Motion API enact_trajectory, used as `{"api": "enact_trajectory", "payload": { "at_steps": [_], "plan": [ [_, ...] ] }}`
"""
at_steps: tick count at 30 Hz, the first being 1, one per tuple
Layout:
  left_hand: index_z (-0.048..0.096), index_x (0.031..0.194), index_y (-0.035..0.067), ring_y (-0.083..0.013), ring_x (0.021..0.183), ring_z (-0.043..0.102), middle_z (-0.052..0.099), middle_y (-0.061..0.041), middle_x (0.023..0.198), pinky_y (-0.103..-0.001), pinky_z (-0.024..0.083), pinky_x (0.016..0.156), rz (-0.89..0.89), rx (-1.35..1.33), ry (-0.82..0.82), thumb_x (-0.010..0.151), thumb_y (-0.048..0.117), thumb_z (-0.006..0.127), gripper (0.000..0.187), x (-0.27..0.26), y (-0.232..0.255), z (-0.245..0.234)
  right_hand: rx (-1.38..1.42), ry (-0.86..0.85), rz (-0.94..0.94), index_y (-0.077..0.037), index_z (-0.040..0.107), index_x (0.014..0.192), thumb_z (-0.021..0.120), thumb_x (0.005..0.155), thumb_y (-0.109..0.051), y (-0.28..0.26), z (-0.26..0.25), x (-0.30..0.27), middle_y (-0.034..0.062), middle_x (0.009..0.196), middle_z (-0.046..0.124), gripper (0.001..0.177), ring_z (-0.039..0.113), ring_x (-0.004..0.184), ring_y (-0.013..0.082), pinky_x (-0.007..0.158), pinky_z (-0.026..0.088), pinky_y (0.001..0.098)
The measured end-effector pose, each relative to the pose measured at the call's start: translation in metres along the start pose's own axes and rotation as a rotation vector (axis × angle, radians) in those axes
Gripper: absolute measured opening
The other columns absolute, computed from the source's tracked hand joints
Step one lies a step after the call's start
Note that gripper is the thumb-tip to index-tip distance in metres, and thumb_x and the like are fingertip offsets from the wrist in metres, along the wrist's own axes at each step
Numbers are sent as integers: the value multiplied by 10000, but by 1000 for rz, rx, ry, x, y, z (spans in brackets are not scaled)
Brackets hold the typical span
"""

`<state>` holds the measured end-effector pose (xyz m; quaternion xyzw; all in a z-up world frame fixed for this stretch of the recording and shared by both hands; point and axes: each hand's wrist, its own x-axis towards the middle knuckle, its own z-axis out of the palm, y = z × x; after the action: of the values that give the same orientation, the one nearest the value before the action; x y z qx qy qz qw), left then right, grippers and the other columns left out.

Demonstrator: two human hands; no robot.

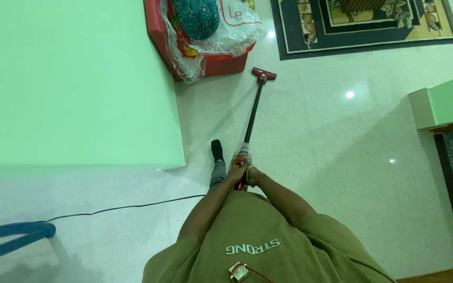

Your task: The person vacuums the tiled floor throughout the room and hallway using a vacuum cleaner.

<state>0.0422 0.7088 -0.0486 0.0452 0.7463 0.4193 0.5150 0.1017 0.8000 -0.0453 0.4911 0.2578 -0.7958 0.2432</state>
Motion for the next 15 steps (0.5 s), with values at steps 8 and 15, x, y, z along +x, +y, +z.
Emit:
{"api": "enact_trajectory", "payload": {
  "at_steps": [8, 15],
  "plan": [
    [517, 1450, -16, -383, 1224, 655, 648, -274, 1371, -443, 529, 1009, -138, -293, -98, 858, 604, 605, 862, -88, -90, 18, -69, -133, 82, -60, 580, 1370, 445, 1063, -468, 110, -4, -22, 158, 1316, 664, 528, 655, 1153, 298, 993, 557, 444],
    [433, 1493, 39, -331, 1220, 618, 594, -213, 1388, -421, 512, 1025, -103, -311, -4, 885, 559, 628, 823, -149, -146, 24, -91, -127, 133, -56, 605, 1304, 462, 1072, -437, 189, 7, -27, 161, 1228, 680, 468, 672, 1061, 301, 942, 576, 470]
  ]
}}
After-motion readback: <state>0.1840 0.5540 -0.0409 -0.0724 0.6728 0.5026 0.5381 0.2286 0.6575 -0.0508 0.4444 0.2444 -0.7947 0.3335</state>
